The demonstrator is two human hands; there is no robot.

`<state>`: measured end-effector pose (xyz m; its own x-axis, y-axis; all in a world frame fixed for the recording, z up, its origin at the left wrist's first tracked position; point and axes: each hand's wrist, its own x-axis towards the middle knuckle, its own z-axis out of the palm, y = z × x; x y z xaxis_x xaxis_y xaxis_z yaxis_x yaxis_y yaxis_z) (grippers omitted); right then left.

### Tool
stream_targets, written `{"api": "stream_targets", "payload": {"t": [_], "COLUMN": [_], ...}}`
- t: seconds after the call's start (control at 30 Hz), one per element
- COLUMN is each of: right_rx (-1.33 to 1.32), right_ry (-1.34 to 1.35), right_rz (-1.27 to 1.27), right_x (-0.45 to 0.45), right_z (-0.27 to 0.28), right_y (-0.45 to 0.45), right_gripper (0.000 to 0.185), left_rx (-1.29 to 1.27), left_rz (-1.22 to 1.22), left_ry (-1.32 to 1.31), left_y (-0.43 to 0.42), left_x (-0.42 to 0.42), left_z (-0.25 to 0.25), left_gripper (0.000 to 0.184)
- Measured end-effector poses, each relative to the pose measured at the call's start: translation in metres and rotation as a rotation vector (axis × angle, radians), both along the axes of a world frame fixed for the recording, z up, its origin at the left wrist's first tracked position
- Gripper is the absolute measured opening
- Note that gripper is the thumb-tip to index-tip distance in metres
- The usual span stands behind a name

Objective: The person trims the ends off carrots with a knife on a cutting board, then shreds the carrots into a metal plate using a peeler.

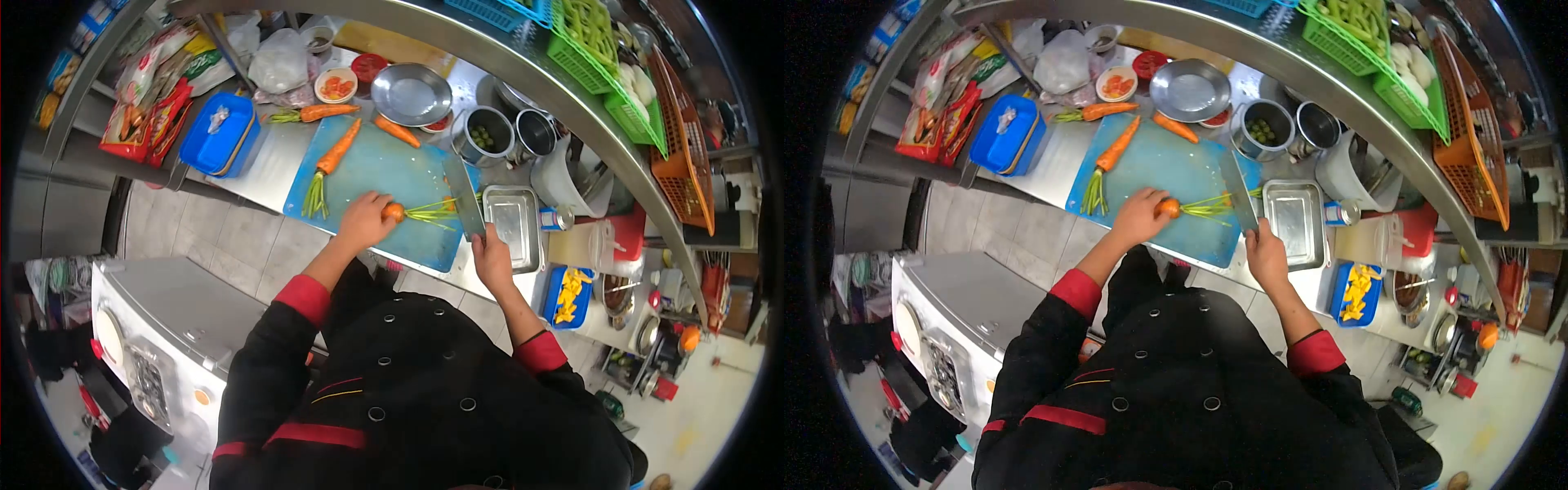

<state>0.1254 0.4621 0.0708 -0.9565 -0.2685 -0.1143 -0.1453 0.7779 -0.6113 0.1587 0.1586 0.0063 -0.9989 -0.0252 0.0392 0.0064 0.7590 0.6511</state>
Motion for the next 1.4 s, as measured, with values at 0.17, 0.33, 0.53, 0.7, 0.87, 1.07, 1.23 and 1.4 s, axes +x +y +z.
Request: {"api": "stream_targets", "payload": {"t": [0.17, 0.33, 0.53, 0.7, 0.87, 1.07, 1.23, 1.4], "right_rx": [-0.101, 0.048, 0.183, 0.269, 0.364, 0.395, 0.273, 0.064], "right_ry": [0.086, 0.003, -0.144, -0.17, -0.133, -0.123, -0.104, -0.184], "right_rz": [-0.032, 0.11, 0.243, 0.286, 0.351, 0.357, 0.337, 0.161], "right_x": [0.033, 0.041, 0.046, 0.046, 0.044, 0.018, -0.001, -0.021], "right_z": [0.024, 0.021, 0.02, 0.029, 0.011, -0.041, -0.058, -0.052], "right_y": [-0.01, -0.021, -0.028, -0.035, -0.039, -0.081, -0.092, -0.044], "right_gripper": [0.022, 0.024, 0.028, 0.029, 0.031, 0.034, 0.035, 0.03], "left_rx": [-0.192, -0.15, -0.181, -0.154, -0.166, -0.18, -0.086, 0.804], "left_rz": [-0.019, 0.038, 0.071, 0.081, 0.067, 0.011, 0.022, 0.119], "left_ry": [0.072, -0.071, -0.144, -0.165, -0.167, -0.198, -0.258, -0.228], "left_y": [0.016, 0.035, 0.037, 0.037, 0.038, 0.036, 0.025, -0.008], "left_x": [0.013, 0.007, 0.007, 0.008, 0.006, -0.002, -0.007, -0.01], "left_z": [-0.011, -0.004, -0.007, -0.003, -0.002, -0.002, 0.015, 0.005], "left_gripper": [0.047, 0.048, 0.047, 0.048, 0.047, 0.046, 0.045, 0.045]}}
